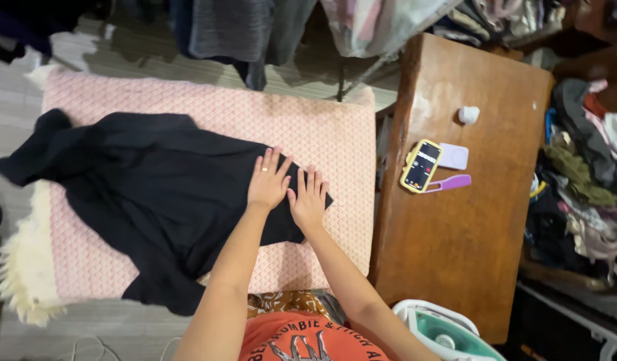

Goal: The person removes a black shirt from a hanger, places it on a padded ironing surface, and irons it using a handheld iron. They repeatedly adjust the shirt's position and smooth the fabric while ironing different sections.

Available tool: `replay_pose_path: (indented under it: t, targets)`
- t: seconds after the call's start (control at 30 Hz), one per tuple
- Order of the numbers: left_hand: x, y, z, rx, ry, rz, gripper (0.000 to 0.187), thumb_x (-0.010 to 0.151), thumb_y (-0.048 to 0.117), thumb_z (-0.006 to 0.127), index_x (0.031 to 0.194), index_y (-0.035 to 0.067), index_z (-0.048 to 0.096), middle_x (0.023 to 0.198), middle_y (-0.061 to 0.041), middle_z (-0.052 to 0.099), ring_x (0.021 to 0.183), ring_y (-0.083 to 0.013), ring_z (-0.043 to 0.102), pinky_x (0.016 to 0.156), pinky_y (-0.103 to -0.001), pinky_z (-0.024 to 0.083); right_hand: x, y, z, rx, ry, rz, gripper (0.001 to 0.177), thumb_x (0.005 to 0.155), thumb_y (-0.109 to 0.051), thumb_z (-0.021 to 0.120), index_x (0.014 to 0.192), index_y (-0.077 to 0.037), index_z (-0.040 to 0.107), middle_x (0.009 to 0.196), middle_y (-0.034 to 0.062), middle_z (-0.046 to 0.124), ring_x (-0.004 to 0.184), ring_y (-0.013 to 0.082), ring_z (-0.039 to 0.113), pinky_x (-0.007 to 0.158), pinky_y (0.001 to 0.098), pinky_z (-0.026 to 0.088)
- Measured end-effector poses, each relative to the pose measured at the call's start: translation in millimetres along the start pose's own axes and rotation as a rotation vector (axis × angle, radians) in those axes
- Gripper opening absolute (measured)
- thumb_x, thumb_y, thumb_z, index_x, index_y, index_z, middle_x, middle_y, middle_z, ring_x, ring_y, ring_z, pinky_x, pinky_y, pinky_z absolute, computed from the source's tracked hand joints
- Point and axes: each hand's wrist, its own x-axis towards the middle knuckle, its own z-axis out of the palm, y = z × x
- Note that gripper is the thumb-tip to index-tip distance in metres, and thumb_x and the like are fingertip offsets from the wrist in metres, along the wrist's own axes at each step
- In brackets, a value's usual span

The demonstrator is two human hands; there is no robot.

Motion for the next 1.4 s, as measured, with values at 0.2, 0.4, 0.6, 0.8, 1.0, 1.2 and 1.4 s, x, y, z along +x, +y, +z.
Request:
replay_pose_path:
  t: [0.2, 0.4, 0.6, 0.8, 1.0, 1.2, 1.4]
  targets:
    - [9.4, 5.9, 0.5, 0.006, 0.109, -0.058, 0.063, 0.1, 0.041, 0.051, 0.158, 0.021, 0.039, 0.168, -0.016, 0.024, 0.155, -0.0343, 0.021, 0.123, -0.057, 0.017, 4.5, 6.0, -0.1, -0.008, 0.043, 0.001, 0.066, 0.098, -0.042, 0.056, 0.154, -0.01, 0.044, 0.164, 0.0225, 0.031, 0.15, 0.0432, 0.029, 0.119, 0.0624, 0.021]
    - [-67.0, 36.7, 8.1, 0.07, 0.041, -0.01, 0.064, 0.099, 0.046, 0.051, 0.158, 0.021, 0.042, 0.168, -0.014, 0.026, 0.156, -0.0352, 0.021, 0.123, -0.065, 0.016, -6.2, 22.8, -7.2, 0.054, 0.049, -0.064, 0.056, 0.104, -0.033, 0.053, 0.155, -0.01, 0.045, 0.167, 0.0179, 0.034, 0.154, 0.04, 0.03, 0.124, 0.0594, 0.023]
    - [-108.8, 50.0, 14.1, 0.056, -0.071, 0.017, 0.067, 0.094, 0.051, 0.052, 0.155, 0.027, 0.039, 0.167, -0.012, 0.023, 0.154, -0.0374, 0.019, 0.116, -0.074, 0.011, -60.5, 57.4, -30.9, 0.133, 0.072, -0.059, 0.05, 0.098, -0.022, 0.064, 0.146, -0.012, 0.055, 0.156, 0.0117, 0.047, 0.15, 0.0356, 0.038, 0.124, 0.057, 0.024]
    - [-108.3, 49.9, 21.5, 0.145, -0.111, 0.003, 0.066, 0.097, 0.054, 0.046, 0.157, 0.03, 0.036, 0.169, -0.01, 0.021, 0.156, -0.0371, 0.017, 0.117, -0.074, 0.011, -208.0, 128.3, -91.5, 0.307, 0.593, 0.525, 0.058, 0.081, 0.001, 0.063, 0.138, 0.004, 0.054, 0.146, 0.0242, 0.049, 0.141, 0.0408, 0.043, 0.12, 0.0488, 0.03]
    - [-109.8, 48.4, 28.1, 0.216, -0.097, 0.023, 0.067, 0.099, 0.056, 0.044, 0.159, 0.029, 0.035, 0.171, -0.01, 0.02, 0.157, -0.0375, 0.016, 0.117, -0.073, 0.01, -340.8, 182.7, -152.8, -0.241, 1.096, 1.254, 0.086, 0.082, -0.003, 0.084, 0.15, 0.007, 0.033, 0.152, 0.0305, 0.038, 0.141, 0.0444, 0.038, 0.118, 0.0538, 0.032]
    - [-113.6, 42.1, 32.0, 0.16, -0.037, 0.071, 0.068, 0.099, 0.053, 0.045, 0.161, 0.026, 0.035, 0.172, -0.013, 0.019, 0.158, -0.0387, 0.015, 0.118, -0.073, 0.01, -349.1, 213.6, -164.5, 0.51, 1.44, 1.486, 0.064, 0.085, -0.009, 0.084, 0.135, 0.006, 0.048, 0.138, 0.0229, 0.06, 0.119, 0.031, 0.066, 0.099, 0.0393, 0.058]
    - [-128.7, 30.2, 24.6, 0.201, -0.165, 0.151, 0.07, 0.098, 0.052, 0.048, 0.16, 0.025, 0.033, 0.171, -0.015, 0.017, 0.157, -0.0364, 0.015, 0.121, -0.066, 0.013, -341.0, 215.5, -170.7, 0.742, 1.561, 1.434, 0.041, 0.085, -0.005, 0.077, 0.122, 0.006, 0.064, 0.119, 0.0164, 0.073, 0.099, 0.0271, 0.074, 0.085, 0.04, 0.062]
